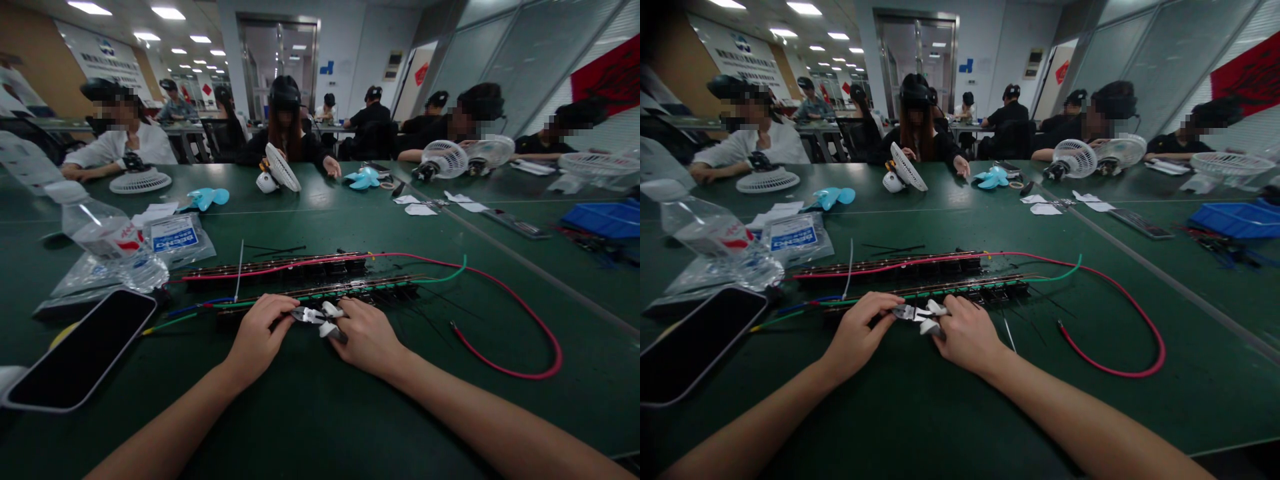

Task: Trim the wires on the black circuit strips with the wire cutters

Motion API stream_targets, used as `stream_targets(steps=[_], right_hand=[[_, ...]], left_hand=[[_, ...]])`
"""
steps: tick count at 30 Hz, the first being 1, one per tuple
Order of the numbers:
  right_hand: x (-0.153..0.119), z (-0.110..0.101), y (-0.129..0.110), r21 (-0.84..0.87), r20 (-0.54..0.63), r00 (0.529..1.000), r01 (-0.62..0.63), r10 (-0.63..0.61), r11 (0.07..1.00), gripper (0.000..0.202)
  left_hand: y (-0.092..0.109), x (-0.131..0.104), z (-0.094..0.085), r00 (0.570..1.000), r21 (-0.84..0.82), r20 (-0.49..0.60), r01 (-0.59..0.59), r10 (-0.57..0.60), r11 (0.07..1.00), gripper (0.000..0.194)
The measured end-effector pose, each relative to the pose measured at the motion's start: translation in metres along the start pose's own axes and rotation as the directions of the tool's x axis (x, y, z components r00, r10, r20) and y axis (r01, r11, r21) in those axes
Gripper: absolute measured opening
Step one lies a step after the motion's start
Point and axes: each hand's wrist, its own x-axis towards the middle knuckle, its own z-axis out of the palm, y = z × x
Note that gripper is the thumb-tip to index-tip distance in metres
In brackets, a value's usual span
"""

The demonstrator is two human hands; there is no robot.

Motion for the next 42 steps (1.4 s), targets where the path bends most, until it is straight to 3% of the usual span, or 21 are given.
stream_targets(steps=[42], right_hand=[[-0.0021,0.0016,0.0006,0.040,0.002,1.000,0.005,-0.005,0.999,0.022]], left_hand=[[-0.0034,-0.0011,0.0014,1.000,0.012,0.007,0.008,-0.009,1.000,0.011]])
